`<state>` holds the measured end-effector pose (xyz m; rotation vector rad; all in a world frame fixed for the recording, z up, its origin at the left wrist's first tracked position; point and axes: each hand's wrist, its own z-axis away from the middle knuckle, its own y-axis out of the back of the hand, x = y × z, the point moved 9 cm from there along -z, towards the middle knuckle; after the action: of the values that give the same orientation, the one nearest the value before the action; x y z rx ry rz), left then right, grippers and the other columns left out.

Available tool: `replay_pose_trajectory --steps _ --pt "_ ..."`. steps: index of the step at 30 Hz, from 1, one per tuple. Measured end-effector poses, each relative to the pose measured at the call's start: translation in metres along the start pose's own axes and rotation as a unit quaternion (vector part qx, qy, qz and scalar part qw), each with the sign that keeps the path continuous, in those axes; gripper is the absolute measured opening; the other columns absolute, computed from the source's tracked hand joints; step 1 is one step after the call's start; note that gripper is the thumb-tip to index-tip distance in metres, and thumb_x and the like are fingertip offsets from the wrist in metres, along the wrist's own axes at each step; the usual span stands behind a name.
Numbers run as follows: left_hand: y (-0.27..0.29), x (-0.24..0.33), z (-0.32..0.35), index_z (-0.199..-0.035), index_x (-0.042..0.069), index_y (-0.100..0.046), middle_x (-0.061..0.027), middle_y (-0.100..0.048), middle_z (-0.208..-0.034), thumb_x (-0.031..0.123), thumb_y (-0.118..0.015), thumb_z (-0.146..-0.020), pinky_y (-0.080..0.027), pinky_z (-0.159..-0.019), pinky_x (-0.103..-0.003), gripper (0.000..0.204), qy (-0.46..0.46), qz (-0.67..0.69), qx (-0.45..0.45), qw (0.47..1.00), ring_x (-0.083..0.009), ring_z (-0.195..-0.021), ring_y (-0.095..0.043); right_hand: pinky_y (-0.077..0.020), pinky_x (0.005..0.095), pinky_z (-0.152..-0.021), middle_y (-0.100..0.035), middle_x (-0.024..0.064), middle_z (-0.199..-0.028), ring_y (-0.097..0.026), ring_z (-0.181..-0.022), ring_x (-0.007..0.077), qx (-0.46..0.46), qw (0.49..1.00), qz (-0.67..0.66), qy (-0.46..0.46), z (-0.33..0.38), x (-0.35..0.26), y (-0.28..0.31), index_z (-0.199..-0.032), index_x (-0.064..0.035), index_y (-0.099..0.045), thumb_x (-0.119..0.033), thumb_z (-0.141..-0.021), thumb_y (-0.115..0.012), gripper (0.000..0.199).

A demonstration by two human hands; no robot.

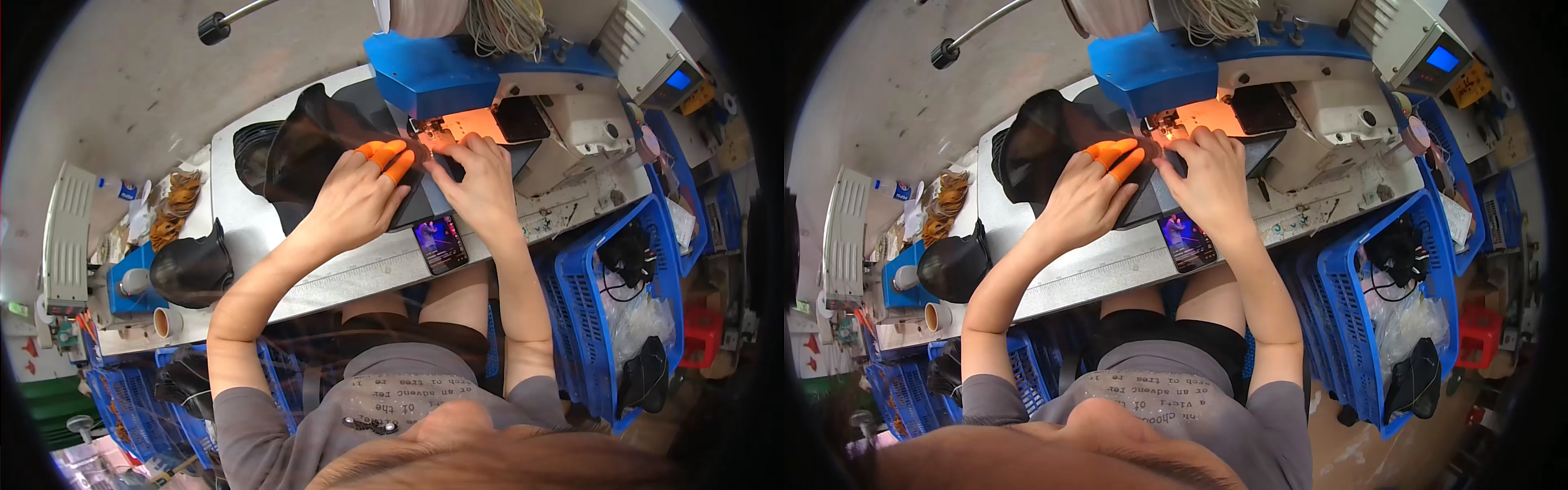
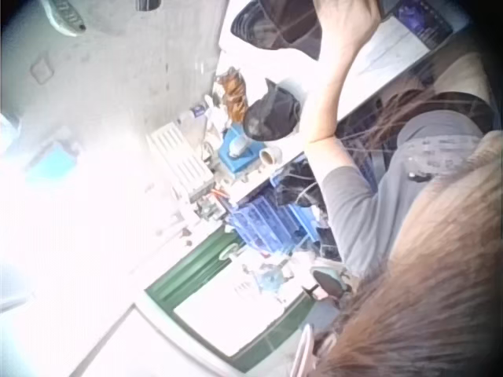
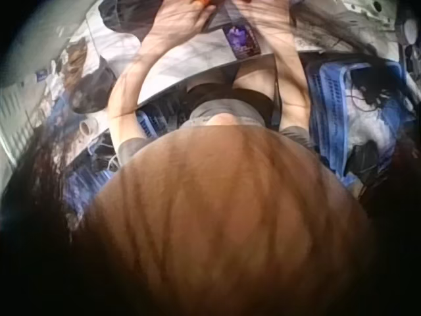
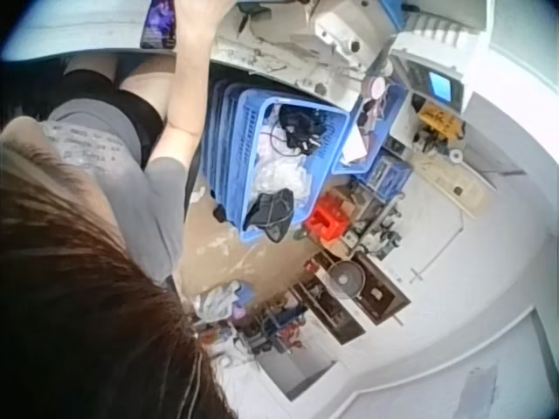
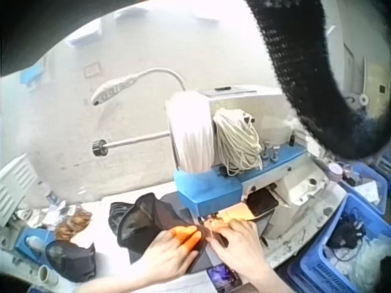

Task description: The person operates a sewing machine to stitch black fabric masks. They repeatedly pick up a mask from a pile on the left, guide it under the machine's needle, and sew along the edges. After each stitch, the person removes the mask and places it back on the pile, continuing the process with the next item.

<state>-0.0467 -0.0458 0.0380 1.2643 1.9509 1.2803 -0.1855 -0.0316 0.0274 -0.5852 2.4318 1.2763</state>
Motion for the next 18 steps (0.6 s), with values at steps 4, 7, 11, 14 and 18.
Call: replay_pose_trajectory --steps 4,7,11,14,18 --pt "-0.008 -0.009 -0.007 -0.121 -0.002 -0.061 -0.0149 -0.064 -0.114 0.022 -0.065 -0.09 -0.042 -0.095 -0.041 0.039 -0.004 -0.031 0.007 0.999 -0.0299 -0.097 -0.057 -0.04 0.0399 -0.085 -0.066 0.0098 -0.089 -0.059 -0.093 0.0274 -0.014 0.999 0.034 -0.03 -0.011 0.008 -0.011 -0.094 -0.0078 -0.074 -0.03 -0.08 -0.074 0.026" --pt "-0.011 -0.016 -0.01 -0.121 -0.003 -0.061 -0.0159 -0.064 -0.118 0.022 -0.065 -0.09 -0.04 -0.096 -0.041 0.04 0.008 -0.025 -0.007 1.0 -0.0293 -0.099 -0.058 -0.0399 0.04 -0.086 -0.068 0.0107 -0.092 -0.06 -0.095 0.0272 -0.007 0.999 0.035 -0.04 -0.015 0.012 -0.015 -0.095 -0.0084 -0.075 -0.03 -0.082 -0.072 0.026" --pt "-0.013 -0.021 -0.017 -0.122 -0.002 -0.061 -0.0163 -0.063 -0.12 0.022 -0.065 -0.09 -0.039 -0.098 -0.041 0.04 0.002 -0.013 -0.006 1.0 -0.0297 -0.105 -0.057 -0.0396 0.0398 -0.089 -0.069 0.0105 -0.094 -0.06 -0.096 0.0272 0.012 0.998 0.042 -0.045 -0.014 0.016 -0.016 -0.098 -0.0091 -0.075 -0.03 -0.082 -0.072 0.026" --pt "-0.012 -0.023 -0.023 -0.122 0.0 -0.061 -0.0166 -0.063 -0.121 0.023 -0.064 -0.091 -0.039 -0.101 -0.042 0.039 -0.006 0.006 -0.033 0.999 -0.0306 -0.11 -0.056 -0.0394 0.0395 -0.09 -0.069 0.0102 -0.095 -0.06 -0.096 0.027 -0.004 0.998 0.04 -0.058 -0.013 0.018 -0.019 -0.099 -0.0094 -0.075 -0.029 -0.082 -0.072 0.026" --pt "-0.016 -0.036 -0.019 -0.122 0.001 -0.063 -0.0175 -0.063 -0.122 0.025 -0.062 -0.092 -0.037 -0.104 -0.043 0.038 -0.017 0.036 -0.033 0.999 -0.032 -0.113 -0.055 -0.0393 0.0394 -0.09 -0.069 0.0099 -0.096 -0.059 -0.097 0.0268 0.011 0.999 0.024 -0.046 -0.013 0.017 -0.015 -0.1 -0.0105 -0.075 -0.029 -0.082 -0.072 0.026"
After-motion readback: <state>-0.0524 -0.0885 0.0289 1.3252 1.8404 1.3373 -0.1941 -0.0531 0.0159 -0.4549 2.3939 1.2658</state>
